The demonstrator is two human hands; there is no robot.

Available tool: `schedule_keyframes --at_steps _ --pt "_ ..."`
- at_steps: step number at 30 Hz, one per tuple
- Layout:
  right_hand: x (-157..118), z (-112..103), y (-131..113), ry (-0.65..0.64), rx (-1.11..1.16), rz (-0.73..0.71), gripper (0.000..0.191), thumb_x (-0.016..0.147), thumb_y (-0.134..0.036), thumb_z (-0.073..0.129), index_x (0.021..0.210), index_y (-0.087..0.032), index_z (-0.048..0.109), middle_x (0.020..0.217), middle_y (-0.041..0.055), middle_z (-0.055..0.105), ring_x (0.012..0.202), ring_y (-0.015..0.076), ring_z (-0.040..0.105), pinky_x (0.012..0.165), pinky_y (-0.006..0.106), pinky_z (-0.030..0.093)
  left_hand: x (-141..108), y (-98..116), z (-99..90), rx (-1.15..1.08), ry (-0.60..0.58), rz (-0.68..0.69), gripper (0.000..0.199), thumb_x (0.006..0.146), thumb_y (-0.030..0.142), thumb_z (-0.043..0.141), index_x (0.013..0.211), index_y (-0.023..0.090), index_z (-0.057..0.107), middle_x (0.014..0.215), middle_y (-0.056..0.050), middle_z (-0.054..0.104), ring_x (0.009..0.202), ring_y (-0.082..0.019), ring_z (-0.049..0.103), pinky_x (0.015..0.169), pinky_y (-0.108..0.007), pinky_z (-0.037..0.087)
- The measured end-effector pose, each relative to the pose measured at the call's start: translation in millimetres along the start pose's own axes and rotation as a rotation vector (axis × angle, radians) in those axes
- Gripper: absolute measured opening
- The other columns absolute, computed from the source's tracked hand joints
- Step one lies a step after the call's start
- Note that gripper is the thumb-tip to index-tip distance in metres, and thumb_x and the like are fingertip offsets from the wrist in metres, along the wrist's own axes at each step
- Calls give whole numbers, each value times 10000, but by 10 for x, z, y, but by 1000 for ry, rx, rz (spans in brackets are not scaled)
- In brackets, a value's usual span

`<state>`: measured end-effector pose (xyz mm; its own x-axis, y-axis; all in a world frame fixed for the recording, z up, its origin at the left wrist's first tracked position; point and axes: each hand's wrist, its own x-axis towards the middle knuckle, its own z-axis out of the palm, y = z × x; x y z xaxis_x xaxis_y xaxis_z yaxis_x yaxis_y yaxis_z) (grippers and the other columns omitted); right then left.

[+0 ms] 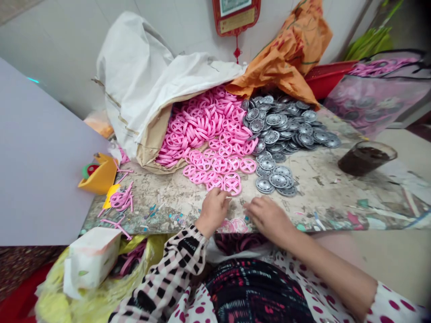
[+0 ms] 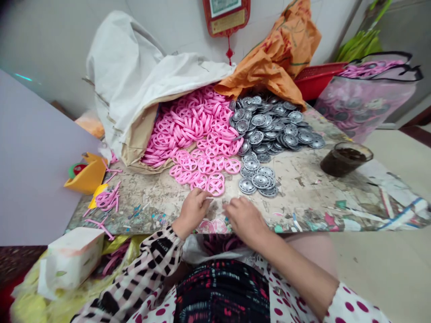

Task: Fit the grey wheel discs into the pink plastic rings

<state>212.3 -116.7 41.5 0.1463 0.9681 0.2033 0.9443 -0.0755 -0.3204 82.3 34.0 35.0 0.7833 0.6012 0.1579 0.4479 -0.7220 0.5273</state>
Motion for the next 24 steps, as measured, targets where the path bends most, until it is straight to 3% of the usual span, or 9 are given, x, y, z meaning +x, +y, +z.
schedule_keyframes --at_steps 2,5,10,13,16,18,21,24 --pt "162 -107 213 5 -165 110 300 893 -201 426 1092 -159 647 932 147 641 880 268 504 763 389 379 83 59 57 126 -35 13 242 825 161 490 990 217 659 919 -73 528 887 -203 502 788 -325 407" --pt "322 -204 441 -57 -345 181 397 791 -142 503 1177 -153 596 1085 169 635 994 318 485 792 423 350 174 92 117 217 -61 12 201 831 154 476 889 188 665 899 -96 518 875 -224 487 781 -353 401" --pt "355 -189 544 -175 -320 157 388 798 -168 481 1168 -147 594 1176 167 610 1078 339 479 841 466 340 152 34 111 157 -21 83 180 850 204 475 838 188 654 930 -89 557 912 -218 489 826 -356 395" --pt "349 -170 598 -178 -224 151 331 860 -213 461 1157 -192 606 1160 142 612 1036 304 518 833 433 360 68 36 85 -105 82 29 123 829 212 518 846 193 638 956 -61 595 939 -192 512 857 -329 398" --pt "398 -168 702 -172 -180 181 342 832 -256 548 1166 -210 608 1169 136 593 1011 298 529 817 403 379 -1 88 80 -550 116 -227 73 803 251 562 798 190 601 769 2 597 753 -130 534 735 -255 427" --pt "461 -164 784 -195 -159 161 383 778 -289 626 1145 -182 624 1105 145 598 978 297 537 809 388 392 -33 130 84 -877 102 -399 124 771 298 613 772 180 578 694 28 565 655 -98 522 659 -222 434" --pt "568 -143 904 -161 -40 129 416 697 -293 702 1086 -156 649 983 116 595 913 249 549 783 333 414 -75 164 90 -1279 47 -574 251 691 335 718 778 169 552 721 26 576 659 -94 569 667 -232 481" --pt "650 -124 1018 -50 210 196 220 665 -267 693 869 -186 679 827 36 600 776 179 554 704 285 421 -120 154 96 -1509 -17 -698 293 671 293 754 825 174 535 741 13 605 680 -108 613 684 -254 512"
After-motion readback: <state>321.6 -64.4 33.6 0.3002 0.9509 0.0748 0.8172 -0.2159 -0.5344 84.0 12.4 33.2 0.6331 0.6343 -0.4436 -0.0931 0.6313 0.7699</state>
